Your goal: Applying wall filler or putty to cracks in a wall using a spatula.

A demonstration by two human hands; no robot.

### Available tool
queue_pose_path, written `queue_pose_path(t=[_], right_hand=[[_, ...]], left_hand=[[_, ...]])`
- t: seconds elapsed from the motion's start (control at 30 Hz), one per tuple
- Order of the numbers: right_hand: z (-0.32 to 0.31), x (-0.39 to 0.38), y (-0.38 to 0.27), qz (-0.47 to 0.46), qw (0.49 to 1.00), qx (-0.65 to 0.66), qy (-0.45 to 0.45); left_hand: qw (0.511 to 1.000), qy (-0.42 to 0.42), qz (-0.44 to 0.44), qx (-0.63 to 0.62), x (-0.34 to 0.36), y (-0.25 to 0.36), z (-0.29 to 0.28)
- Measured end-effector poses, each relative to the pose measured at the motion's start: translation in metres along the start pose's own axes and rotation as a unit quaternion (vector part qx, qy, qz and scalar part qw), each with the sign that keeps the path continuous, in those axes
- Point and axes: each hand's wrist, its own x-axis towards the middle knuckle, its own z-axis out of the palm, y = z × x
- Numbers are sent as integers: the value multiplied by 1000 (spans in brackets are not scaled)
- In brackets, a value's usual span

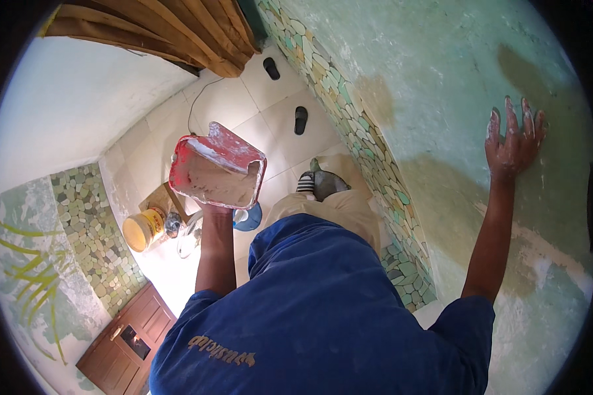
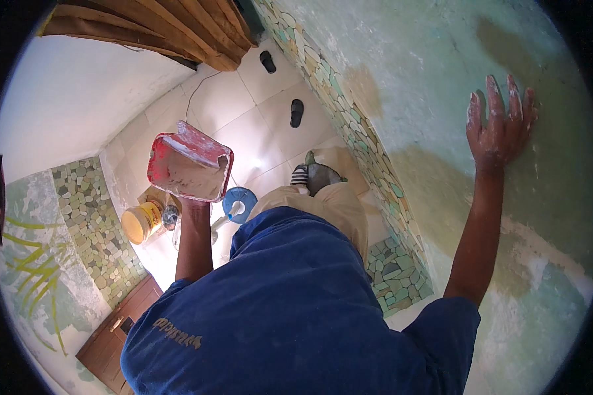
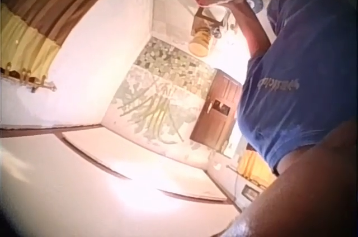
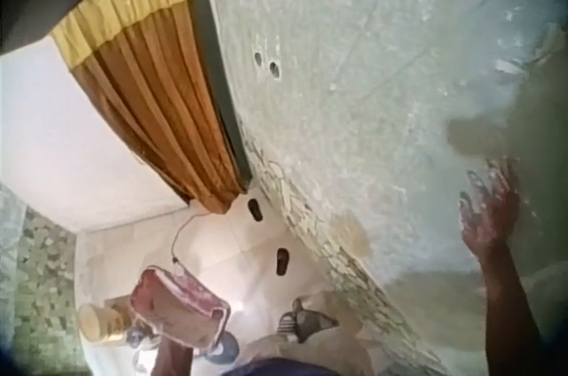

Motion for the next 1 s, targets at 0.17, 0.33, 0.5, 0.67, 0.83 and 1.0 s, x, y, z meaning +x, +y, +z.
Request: queue_pose_path(t=[0.17, 0.33, 0.5, 0.67, 0.83, 1.0], right_hand=[[1, -3, -1, -13, 1000, -9, 0], [-5, -4, -4, -17, 1000, 10, -5], [-9, -1, -1, -25, 998, 54, 32], [-3, -17, 13, -34, 999, 21, 27], [35, -40, 3, -132, 954, 171, 209], [109, -106, -130, 81, 962, 246, 89]], left_hand=[[1000, -17, 7, 14, 7, -11, -15], [999, -26, 3, 26, 17, -24, -5], [999, 15, 6, 32, 25, -32, -13], [997, 44, 32, 49, 7, -63, -30], [995, 73, 43, 59, -2, -81, -69], [991, 103, 49, 64, -3, -96, -120]])
